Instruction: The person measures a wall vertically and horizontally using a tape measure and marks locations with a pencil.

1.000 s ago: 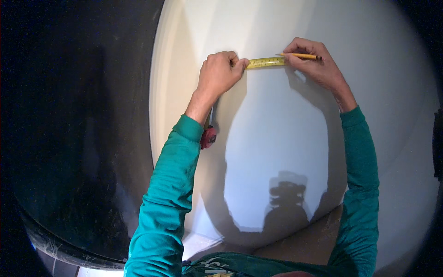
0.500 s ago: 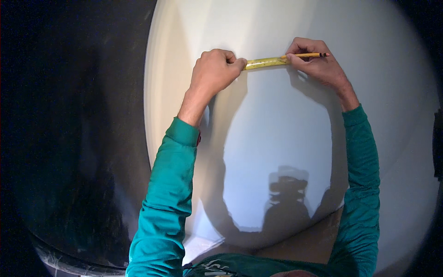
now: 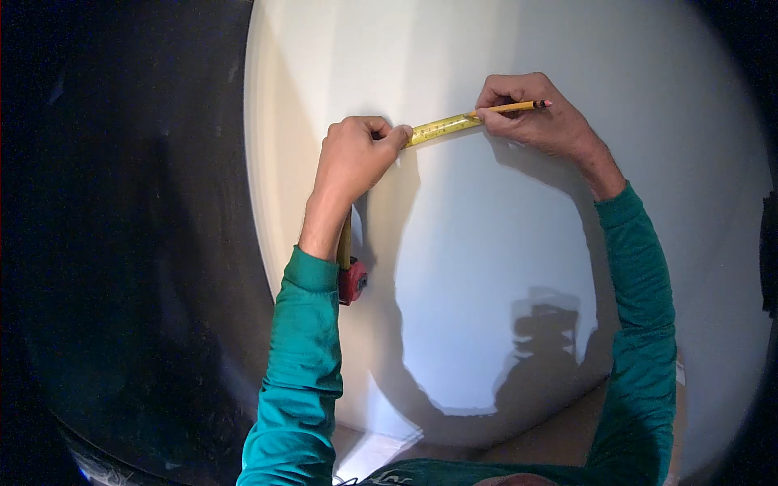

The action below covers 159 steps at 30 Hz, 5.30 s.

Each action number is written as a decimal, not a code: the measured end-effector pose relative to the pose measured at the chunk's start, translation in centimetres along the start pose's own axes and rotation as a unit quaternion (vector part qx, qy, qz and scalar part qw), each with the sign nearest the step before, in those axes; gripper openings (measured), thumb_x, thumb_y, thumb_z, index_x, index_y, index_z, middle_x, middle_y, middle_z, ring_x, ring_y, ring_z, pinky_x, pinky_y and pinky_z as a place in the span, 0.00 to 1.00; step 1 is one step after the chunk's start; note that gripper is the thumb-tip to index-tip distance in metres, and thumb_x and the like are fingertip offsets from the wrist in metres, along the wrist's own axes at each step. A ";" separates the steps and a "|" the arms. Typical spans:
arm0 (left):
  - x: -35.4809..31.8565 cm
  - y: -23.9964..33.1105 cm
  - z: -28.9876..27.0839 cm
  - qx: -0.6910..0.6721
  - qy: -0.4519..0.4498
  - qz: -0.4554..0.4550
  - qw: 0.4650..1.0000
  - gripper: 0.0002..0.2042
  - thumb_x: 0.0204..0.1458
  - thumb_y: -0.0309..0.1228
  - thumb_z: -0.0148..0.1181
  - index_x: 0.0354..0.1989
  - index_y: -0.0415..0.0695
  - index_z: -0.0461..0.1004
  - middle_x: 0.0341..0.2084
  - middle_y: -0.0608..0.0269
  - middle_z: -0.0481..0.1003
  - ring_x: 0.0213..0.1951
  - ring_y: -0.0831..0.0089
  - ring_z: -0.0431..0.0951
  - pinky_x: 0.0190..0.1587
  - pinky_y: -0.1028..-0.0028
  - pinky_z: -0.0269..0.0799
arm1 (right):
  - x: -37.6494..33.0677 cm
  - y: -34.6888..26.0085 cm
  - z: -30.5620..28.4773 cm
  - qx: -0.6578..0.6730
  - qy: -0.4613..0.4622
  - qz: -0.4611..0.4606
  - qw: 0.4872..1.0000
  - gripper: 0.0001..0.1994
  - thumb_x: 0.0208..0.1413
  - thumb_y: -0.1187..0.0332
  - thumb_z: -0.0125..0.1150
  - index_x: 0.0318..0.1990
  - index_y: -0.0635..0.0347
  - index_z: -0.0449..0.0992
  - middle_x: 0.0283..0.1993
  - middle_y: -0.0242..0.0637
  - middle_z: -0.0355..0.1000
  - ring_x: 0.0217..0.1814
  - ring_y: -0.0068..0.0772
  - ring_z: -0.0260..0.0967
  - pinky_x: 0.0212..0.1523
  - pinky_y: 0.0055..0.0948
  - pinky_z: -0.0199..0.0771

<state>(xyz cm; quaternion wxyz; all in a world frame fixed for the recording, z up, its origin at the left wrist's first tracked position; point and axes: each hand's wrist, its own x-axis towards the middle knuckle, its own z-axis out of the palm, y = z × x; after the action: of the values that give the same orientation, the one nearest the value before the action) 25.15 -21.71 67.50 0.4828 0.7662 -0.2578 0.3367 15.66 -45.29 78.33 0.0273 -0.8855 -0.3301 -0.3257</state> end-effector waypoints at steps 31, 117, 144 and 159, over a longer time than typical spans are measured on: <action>0.2 -1.0 0.6 -0.052 0.002 0.015 0.999 0.21 0.56 0.46 0.68 0.30 0.35 0.85 0.13 0.65 0.71 0.20 0.78 0.66 0.24 0.71 0.62 | -0.1 0.0 0.4 -0.015 0.004 0.005 1.000 0.08 0.58 0.67 0.63 0.33 0.63 0.77 0.24 0.31 0.73 0.27 0.20 0.67 0.30 0.27 0.69; 0.0 -1.8 0.9 -0.065 0.025 0.047 0.996 0.20 0.57 0.46 0.68 0.28 0.37 0.85 0.12 0.62 0.74 0.17 0.76 0.70 0.23 0.71 0.66 | 0.0 -1.7 2.5 -0.029 0.040 0.049 0.998 0.09 0.62 0.65 0.64 0.36 0.62 0.80 0.28 0.30 0.73 0.31 0.21 0.67 0.34 0.27 0.70; -0.5 -1.8 1.8 -0.144 0.039 0.088 0.985 0.20 0.61 0.42 0.65 0.26 0.35 0.81 0.12 0.67 0.66 0.19 0.80 0.62 0.22 0.71 0.60 | -2.2 -3.7 0.3 0.095 0.341 -0.026 0.935 0.12 0.70 0.64 0.57 0.51 0.60 0.82 0.39 0.34 0.81 0.41 0.22 0.76 0.44 0.24 0.77; 7.7 13.7 5.2 -0.241 0.151 0.165 0.944 0.19 0.61 0.48 0.59 0.40 0.43 0.85 0.32 0.49 0.84 0.38 0.47 0.85 0.46 0.54 0.79 | 3.8 -0.1 -6.6 0.062 0.451 0.088 0.886 0.18 0.61 0.55 0.71 0.49 0.59 0.79 0.42 0.32 0.79 0.43 0.22 0.77 0.43 0.25 0.79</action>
<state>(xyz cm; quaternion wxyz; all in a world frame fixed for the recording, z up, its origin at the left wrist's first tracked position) 21.61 -32.51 79.52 0.6239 0.5135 -0.3782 0.4517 14.09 -44.84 85.77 0.2570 -0.6651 -0.2221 -0.6650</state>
